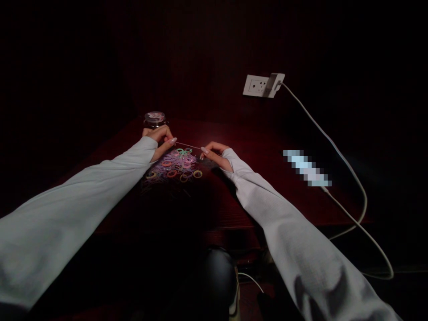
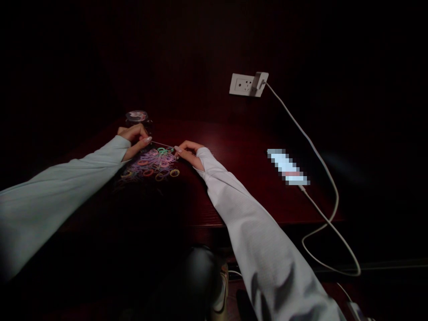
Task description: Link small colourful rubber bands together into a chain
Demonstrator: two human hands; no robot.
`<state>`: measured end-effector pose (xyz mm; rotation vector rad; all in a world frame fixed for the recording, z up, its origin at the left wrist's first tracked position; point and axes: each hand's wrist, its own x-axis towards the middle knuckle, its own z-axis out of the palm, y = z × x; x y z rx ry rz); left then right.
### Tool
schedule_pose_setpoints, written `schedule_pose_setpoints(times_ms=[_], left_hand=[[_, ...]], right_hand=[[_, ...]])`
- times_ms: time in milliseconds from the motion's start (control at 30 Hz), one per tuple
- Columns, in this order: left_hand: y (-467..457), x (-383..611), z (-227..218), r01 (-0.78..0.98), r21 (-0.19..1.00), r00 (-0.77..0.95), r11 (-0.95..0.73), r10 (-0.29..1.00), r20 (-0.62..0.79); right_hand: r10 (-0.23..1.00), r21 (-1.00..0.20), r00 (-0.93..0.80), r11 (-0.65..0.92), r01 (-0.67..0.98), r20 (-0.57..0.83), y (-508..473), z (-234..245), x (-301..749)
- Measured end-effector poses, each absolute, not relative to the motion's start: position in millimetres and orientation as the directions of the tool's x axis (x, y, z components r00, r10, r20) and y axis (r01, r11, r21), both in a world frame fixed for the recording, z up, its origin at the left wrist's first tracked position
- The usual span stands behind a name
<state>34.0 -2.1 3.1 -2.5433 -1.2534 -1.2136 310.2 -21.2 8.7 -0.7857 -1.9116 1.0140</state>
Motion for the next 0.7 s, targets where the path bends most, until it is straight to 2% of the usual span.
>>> schedule_pose_setpoints(times_ms=[133, 333, 700], left_hand=[[-8, 40, 3, 0.679, 0.3, 0.361, -0.671, 0.66, 0.659], [-27, 64, 10, 0.628, 0.227, 0.535, -0.745, 0.624, 0.57], [-28, 67, 14, 0.626, 0.22, 0.498, -0.748, 0.6, 0.625]], right_hand=[[0.793, -0.829, -0.481, 0.518, 0.212, 0.373, -19, 5, 311], [0.711, -0.609, -0.537, 0.687, 0.396, 0.453, -8, -10, 301], [0.709, -0.615, -0.512, 0.692, 0.377, 0.485, -6, -10, 307]])
